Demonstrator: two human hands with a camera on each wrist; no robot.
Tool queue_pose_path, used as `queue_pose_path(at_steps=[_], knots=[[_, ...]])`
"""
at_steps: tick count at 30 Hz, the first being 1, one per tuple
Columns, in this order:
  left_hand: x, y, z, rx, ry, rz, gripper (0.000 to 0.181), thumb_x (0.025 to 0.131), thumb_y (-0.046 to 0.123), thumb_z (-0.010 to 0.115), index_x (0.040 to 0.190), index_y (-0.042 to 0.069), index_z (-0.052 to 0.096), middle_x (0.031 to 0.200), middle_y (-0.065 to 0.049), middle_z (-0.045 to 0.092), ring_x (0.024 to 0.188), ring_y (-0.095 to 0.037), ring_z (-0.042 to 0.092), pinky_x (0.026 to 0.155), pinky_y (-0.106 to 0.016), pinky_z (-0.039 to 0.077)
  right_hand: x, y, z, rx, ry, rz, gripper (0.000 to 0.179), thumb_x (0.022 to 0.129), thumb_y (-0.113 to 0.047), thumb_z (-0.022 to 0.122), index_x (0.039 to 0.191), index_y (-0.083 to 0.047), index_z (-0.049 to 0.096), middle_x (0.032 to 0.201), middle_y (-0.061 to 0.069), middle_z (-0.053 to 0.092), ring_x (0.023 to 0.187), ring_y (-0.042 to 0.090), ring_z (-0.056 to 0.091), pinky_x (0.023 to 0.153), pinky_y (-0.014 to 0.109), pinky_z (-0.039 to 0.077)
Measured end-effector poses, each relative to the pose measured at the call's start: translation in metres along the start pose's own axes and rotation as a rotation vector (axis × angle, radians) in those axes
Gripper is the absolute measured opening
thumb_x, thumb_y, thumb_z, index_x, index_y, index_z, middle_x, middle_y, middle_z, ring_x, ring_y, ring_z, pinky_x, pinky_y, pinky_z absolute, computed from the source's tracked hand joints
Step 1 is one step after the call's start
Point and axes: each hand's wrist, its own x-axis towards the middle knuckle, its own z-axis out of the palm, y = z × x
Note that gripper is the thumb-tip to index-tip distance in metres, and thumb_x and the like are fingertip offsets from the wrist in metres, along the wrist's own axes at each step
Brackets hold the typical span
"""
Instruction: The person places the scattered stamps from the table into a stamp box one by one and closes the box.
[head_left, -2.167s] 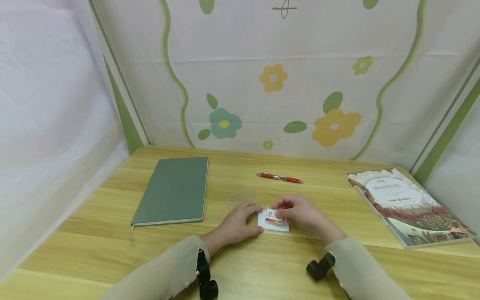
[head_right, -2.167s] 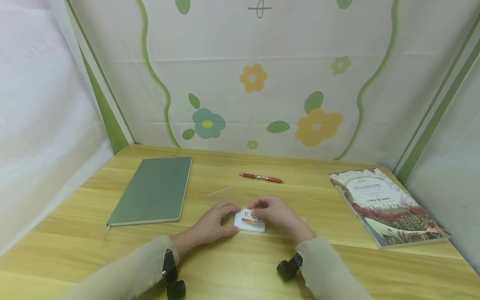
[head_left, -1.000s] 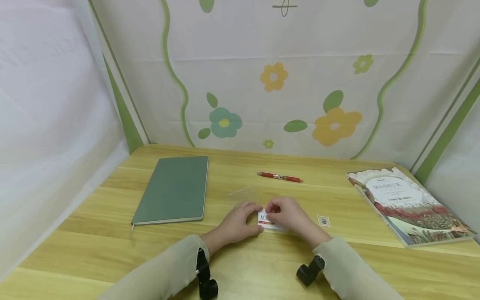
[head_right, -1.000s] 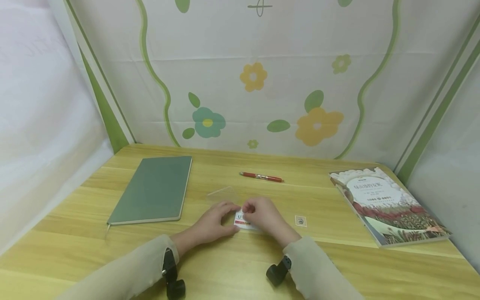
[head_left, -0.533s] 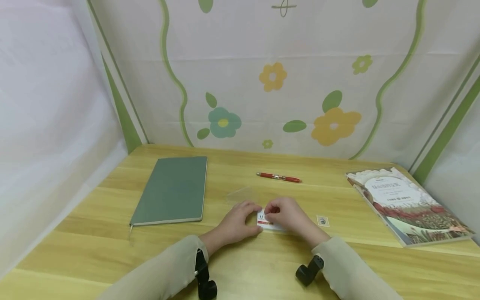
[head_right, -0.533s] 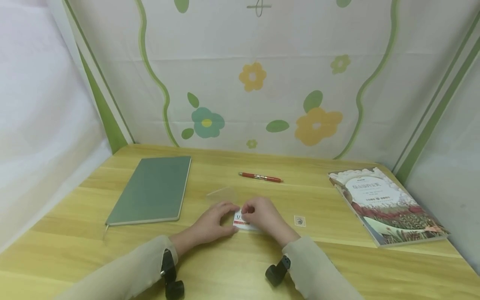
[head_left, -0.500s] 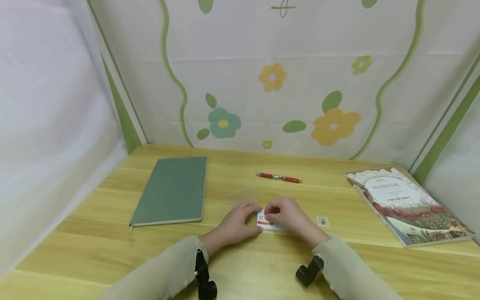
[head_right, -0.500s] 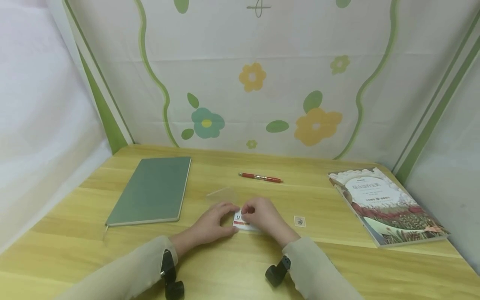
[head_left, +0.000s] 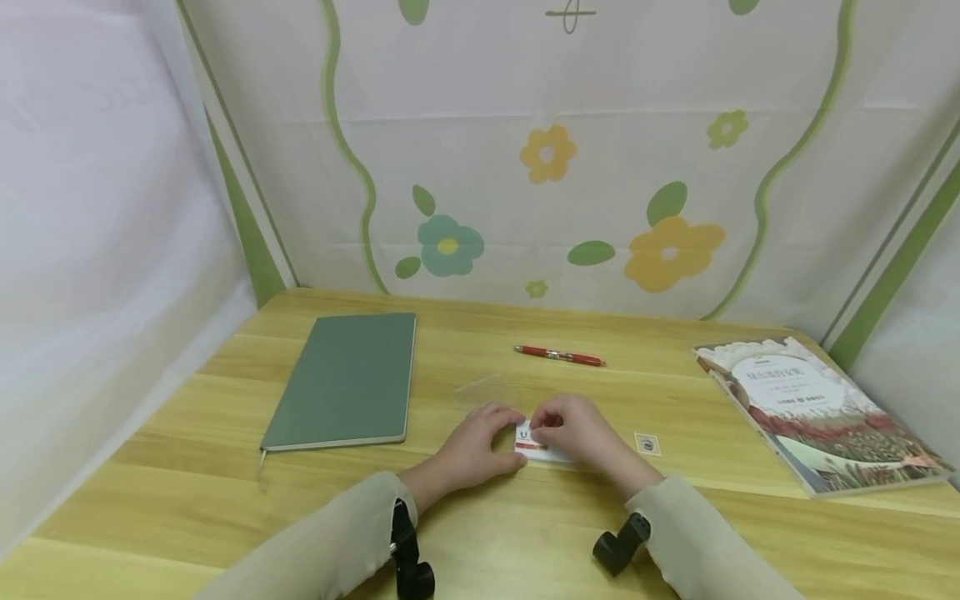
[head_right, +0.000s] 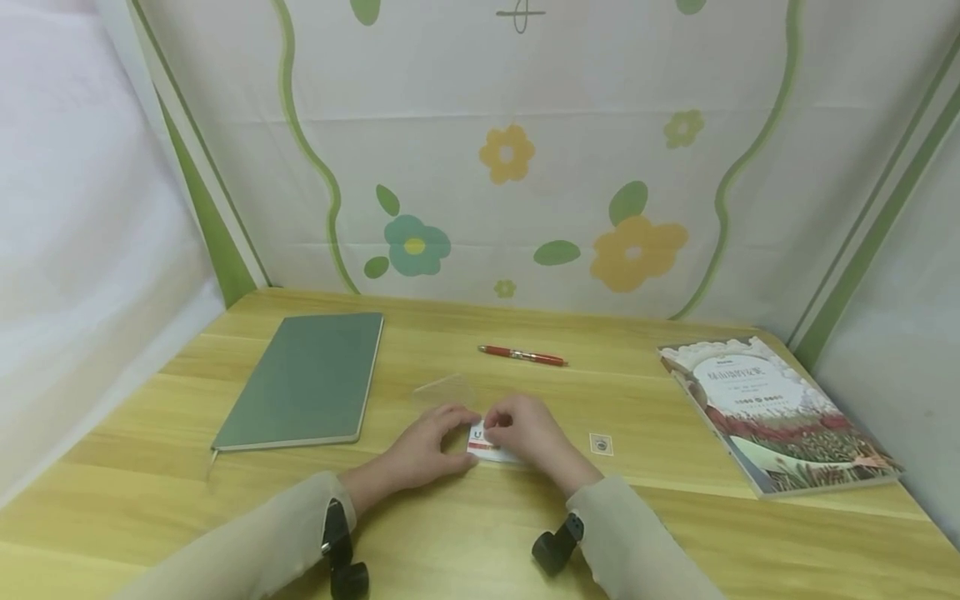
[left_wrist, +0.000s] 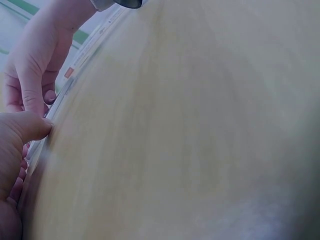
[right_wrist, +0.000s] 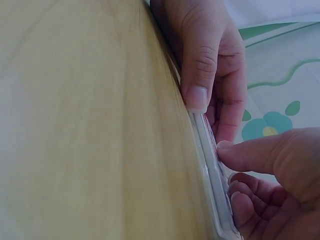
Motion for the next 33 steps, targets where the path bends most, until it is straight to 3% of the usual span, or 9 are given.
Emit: queue_pose_path(at_steps=[7, 13, 20, 33], knots=[[0.001, 0.000, 0.002, 0.018, 0.000, 0.009, 0.048, 0.081, 0.029, 0.069, 0.124, 0.012, 0.057, 0.124, -0.003, 0.053, 0.116, -0.023, 0.047, 0.098, -0.043, 0.038, -0.003, -0.005, -0.009, 0.045, 0.017, 0.055, 0.004, 0.085, -0.013, 0.066, 0.083, -0.011, 0.070, 0.081, -0.004, 0.062, 0.078, 0.012, 0.053, 0.073, 0.030, 0.044], [0.001, 0.000, 0.002, 0.019, -0.002, 0.005, 0.050, 0.080, 0.030, 0.070, 0.124, 0.011, 0.057, 0.123, -0.003, 0.053, 0.115, -0.022, 0.047, 0.098, -0.042, 0.038, -0.005, -0.005, -0.021, 0.088, 0.023, 0.025, 0.006, 0.085, -0.013, 0.065, 0.088, -0.009, 0.070, 0.084, -0.001, 0.063, 0.078, 0.014, 0.053, 0.070, 0.028, 0.045], [0.000, -0.001, 0.001, 0.018, 0.003, -0.003, 0.050, 0.080, 0.030, 0.070, 0.124, 0.011, 0.057, 0.124, -0.004, 0.053, 0.116, -0.023, 0.047, 0.098, -0.043, 0.038, -0.011, -0.002, -0.031, 0.146, 0.004, 0.029, 0.016, 0.086, -0.019, 0.065, 0.095, -0.007, 0.068, 0.087, 0.001, 0.063, 0.078, 0.015, 0.052, 0.069, 0.029, 0.045], [-0.001, 0.001, 0.002, 0.018, 0.001, -0.019, 0.051, 0.080, 0.030, 0.070, 0.125, 0.012, 0.056, 0.126, -0.005, 0.051, 0.118, -0.024, 0.046, 0.100, -0.045, 0.036, -0.026, 0.013, -0.057, 0.198, 0.043, 0.041, 0.027, 0.088, -0.023, 0.063, 0.103, 0.000, 0.064, 0.090, 0.005, 0.064, 0.076, 0.016, 0.053, 0.065, 0.032, 0.049]])
